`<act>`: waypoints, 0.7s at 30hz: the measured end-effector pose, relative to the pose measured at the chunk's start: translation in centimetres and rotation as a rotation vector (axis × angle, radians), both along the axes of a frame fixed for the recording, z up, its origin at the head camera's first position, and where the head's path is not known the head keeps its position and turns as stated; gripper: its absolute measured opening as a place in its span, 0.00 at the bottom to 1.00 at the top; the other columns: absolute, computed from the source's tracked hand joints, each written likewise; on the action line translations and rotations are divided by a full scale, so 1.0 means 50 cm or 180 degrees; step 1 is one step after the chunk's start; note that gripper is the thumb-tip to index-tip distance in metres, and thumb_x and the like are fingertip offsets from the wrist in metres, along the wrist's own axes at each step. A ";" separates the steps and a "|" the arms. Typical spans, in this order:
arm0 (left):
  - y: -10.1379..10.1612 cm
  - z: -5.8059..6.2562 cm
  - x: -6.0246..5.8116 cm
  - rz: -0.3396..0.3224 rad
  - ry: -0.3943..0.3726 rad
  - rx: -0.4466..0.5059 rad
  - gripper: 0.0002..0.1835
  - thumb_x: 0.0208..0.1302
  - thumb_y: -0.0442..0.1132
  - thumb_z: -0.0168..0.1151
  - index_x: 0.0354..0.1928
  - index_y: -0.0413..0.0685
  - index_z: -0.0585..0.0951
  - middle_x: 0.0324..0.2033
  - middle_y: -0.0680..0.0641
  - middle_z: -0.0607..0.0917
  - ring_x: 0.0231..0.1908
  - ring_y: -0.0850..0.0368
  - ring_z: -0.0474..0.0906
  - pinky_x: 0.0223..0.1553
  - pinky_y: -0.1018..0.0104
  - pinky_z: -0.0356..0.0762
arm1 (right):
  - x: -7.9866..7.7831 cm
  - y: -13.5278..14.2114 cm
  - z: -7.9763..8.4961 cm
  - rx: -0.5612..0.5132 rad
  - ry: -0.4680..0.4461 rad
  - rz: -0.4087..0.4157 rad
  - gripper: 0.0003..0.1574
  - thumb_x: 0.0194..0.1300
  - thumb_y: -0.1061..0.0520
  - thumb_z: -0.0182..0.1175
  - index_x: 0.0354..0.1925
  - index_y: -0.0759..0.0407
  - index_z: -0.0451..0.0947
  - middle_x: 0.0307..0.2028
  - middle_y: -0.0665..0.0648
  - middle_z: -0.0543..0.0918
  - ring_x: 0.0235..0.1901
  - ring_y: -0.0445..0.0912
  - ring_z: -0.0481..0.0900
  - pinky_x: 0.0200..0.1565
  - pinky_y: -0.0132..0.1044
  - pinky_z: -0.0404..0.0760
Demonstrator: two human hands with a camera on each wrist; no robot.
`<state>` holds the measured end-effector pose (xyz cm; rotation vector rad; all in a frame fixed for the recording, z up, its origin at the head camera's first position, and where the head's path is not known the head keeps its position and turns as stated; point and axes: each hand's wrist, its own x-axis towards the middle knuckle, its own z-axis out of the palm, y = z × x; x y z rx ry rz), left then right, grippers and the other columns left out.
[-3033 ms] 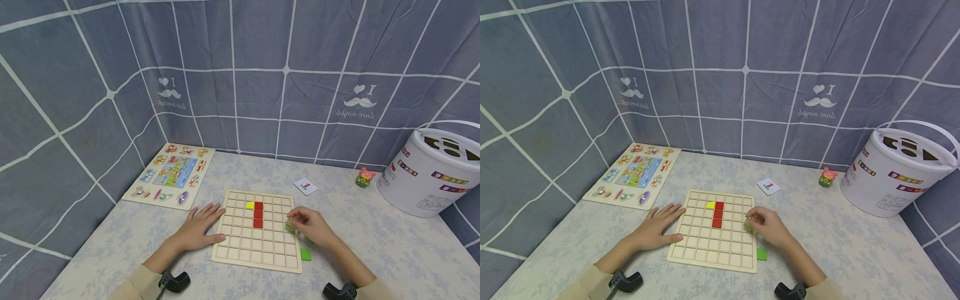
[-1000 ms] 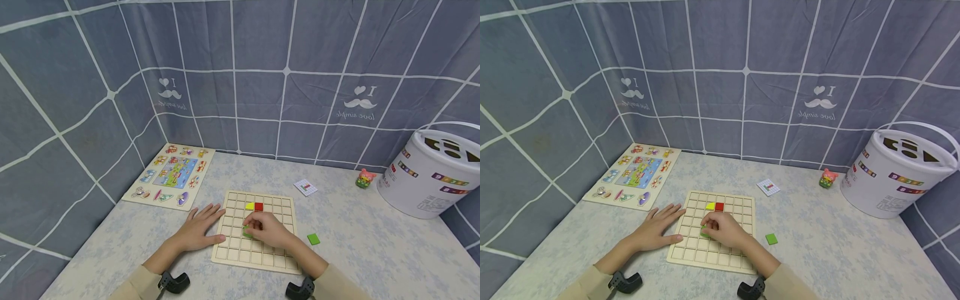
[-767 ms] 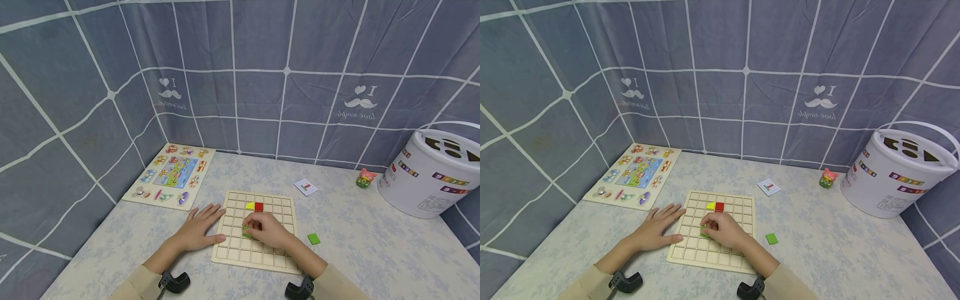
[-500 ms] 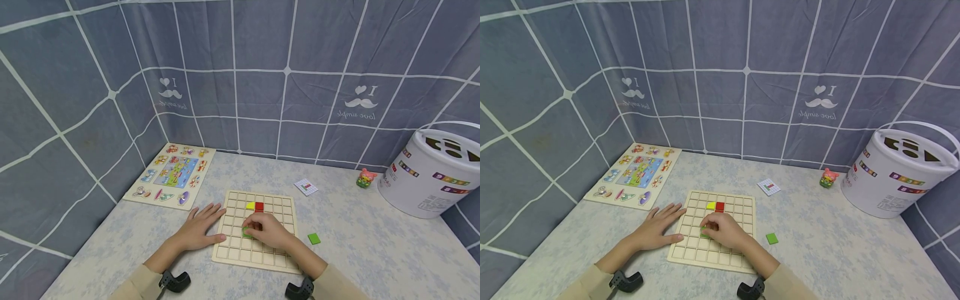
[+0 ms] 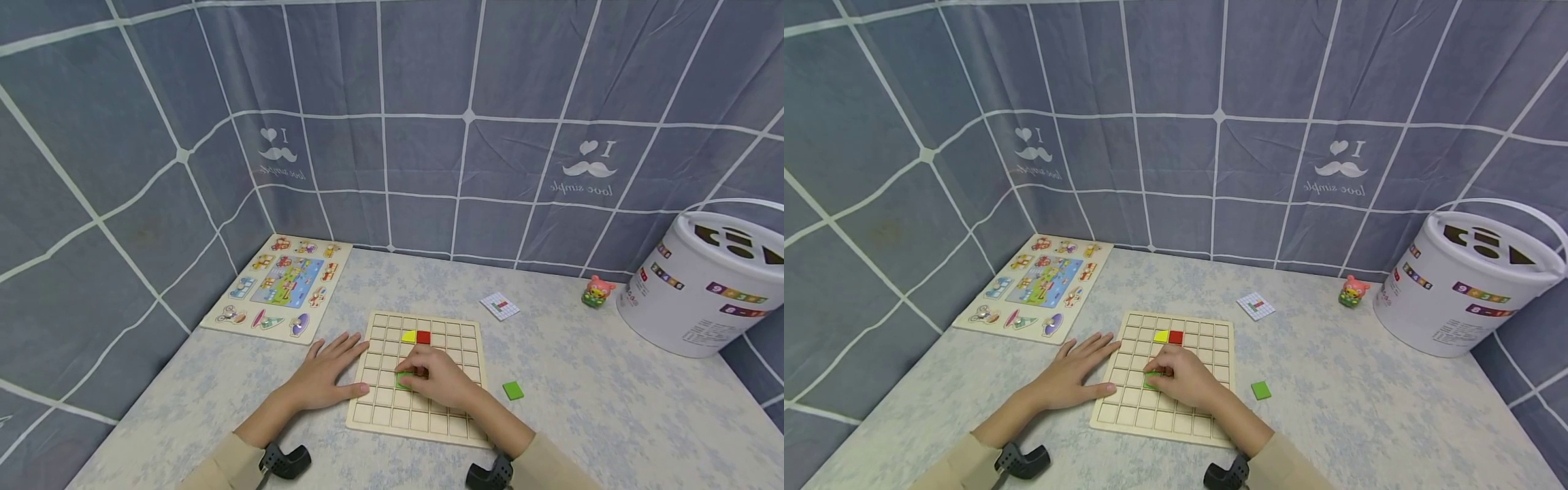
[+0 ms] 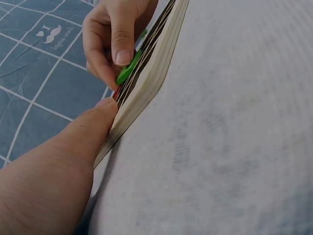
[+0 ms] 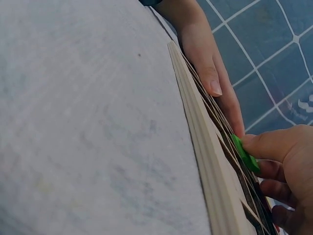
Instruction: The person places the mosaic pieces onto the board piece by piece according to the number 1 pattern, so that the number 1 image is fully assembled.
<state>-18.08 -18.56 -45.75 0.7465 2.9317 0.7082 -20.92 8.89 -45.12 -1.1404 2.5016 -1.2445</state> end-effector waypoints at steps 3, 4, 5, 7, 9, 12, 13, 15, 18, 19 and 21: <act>0.000 -0.001 0.000 0.0007 -0.0007 -0.0003 0.44 0.63 0.67 0.56 0.75 0.53 0.60 0.74 0.46 0.57 0.74 0.45 0.47 0.67 0.34 0.36 | 0.001 0.001 -0.001 0.0036 0.0035 -0.0005 0.10 0.66 0.56 0.65 0.45 0.56 0.86 0.35 0.43 0.76 0.27 0.36 0.69 0.31 0.31 0.73; 0.000 -0.001 -0.001 0.0014 -0.0010 -0.0007 0.44 0.63 0.67 0.56 0.75 0.53 0.60 0.74 0.46 0.57 0.74 0.45 0.47 0.67 0.34 0.36 | 0.001 0.001 -0.001 0.0044 0.0054 -0.0006 0.10 0.66 0.56 0.65 0.46 0.56 0.86 0.35 0.43 0.76 0.28 0.36 0.69 0.31 0.31 0.73; 0.000 -0.002 -0.001 0.0021 -0.0012 -0.0011 0.44 0.63 0.67 0.56 0.75 0.54 0.60 0.74 0.46 0.57 0.74 0.45 0.47 0.67 0.34 0.36 | 0.001 0.002 0.000 0.0047 0.0074 -0.0003 0.11 0.66 0.56 0.65 0.46 0.56 0.86 0.35 0.43 0.77 0.28 0.36 0.69 0.31 0.31 0.73; 0.000 -0.002 -0.001 0.0031 -0.0016 -0.0016 0.44 0.63 0.67 0.55 0.75 0.54 0.60 0.74 0.46 0.57 0.74 0.45 0.47 0.67 0.34 0.35 | 0.002 0.002 0.001 0.0043 0.0108 0.0004 0.11 0.66 0.57 0.65 0.46 0.56 0.86 0.36 0.44 0.77 0.28 0.36 0.69 0.32 0.31 0.73; -0.001 -0.002 -0.001 0.0036 -0.0016 -0.0024 0.44 0.63 0.68 0.55 0.75 0.54 0.60 0.74 0.46 0.57 0.74 0.45 0.47 0.67 0.34 0.35 | 0.002 0.001 0.001 0.0034 0.0141 0.0011 0.11 0.66 0.57 0.64 0.46 0.57 0.86 0.36 0.45 0.78 0.29 0.36 0.69 0.32 0.31 0.73; 0.000 -0.002 -0.001 0.0035 -0.0015 -0.0021 0.44 0.63 0.68 0.55 0.75 0.54 0.60 0.74 0.46 0.57 0.74 0.45 0.47 0.67 0.34 0.36 | 0.003 0.002 0.000 0.0022 0.0129 0.0009 0.11 0.66 0.57 0.64 0.46 0.57 0.86 0.36 0.46 0.78 0.30 0.36 0.69 0.33 0.31 0.74; -0.001 -0.002 -0.001 0.0035 -0.0014 -0.0021 0.44 0.63 0.67 0.56 0.75 0.54 0.60 0.74 0.46 0.57 0.74 0.45 0.47 0.67 0.34 0.36 | 0.003 0.002 0.000 0.0019 0.0114 0.0006 0.11 0.66 0.57 0.64 0.46 0.57 0.86 0.36 0.46 0.78 0.30 0.36 0.70 0.33 0.31 0.74; 0.000 -0.002 0.000 0.0033 -0.0003 -0.0018 0.44 0.63 0.67 0.56 0.75 0.54 0.61 0.74 0.46 0.57 0.74 0.45 0.47 0.67 0.34 0.36 | 0.003 0.001 0.000 0.0026 0.0078 -0.0010 0.11 0.67 0.56 0.64 0.46 0.56 0.85 0.36 0.45 0.77 0.29 0.36 0.70 0.33 0.31 0.74; 0.000 -0.001 0.000 0.0030 0.0003 -0.0005 0.44 0.63 0.67 0.56 0.75 0.53 0.61 0.74 0.46 0.57 0.74 0.45 0.47 0.67 0.34 0.36 | 0.004 0.001 0.000 0.0038 0.0049 -0.0038 0.10 0.67 0.56 0.64 0.46 0.55 0.85 0.35 0.44 0.77 0.28 0.36 0.69 0.32 0.31 0.74; 0.000 0.000 0.000 0.0027 0.0006 -0.0004 0.44 0.63 0.67 0.56 0.75 0.53 0.61 0.74 0.46 0.57 0.74 0.45 0.47 0.67 0.34 0.37 | 0.004 0.001 0.000 0.0039 0.0048 -0.0047 0.10 0.67 0.56 0.64 0.46 0.55 0.85 0.35 0.43 0.77 0.28 0.36 0.69 0.32 0.31 0.73; 0.001 0.000 0.000 0.0022 0.0012 0.0000 0.44 0.63 0.67 0.56 0.75 0.53 0.61 0.74 0.46 0.57 0.74 0.45 0.47 0.67 0.34 0.37 | 0.004 0.001 0.001 0.0025 0.0052 -0.0058 0.10 0.67 0.56 0.64 0.46 0.55 0.84 0.34 0.42 0.76 0.27 0.36 0.68 0.31 0.31 0.73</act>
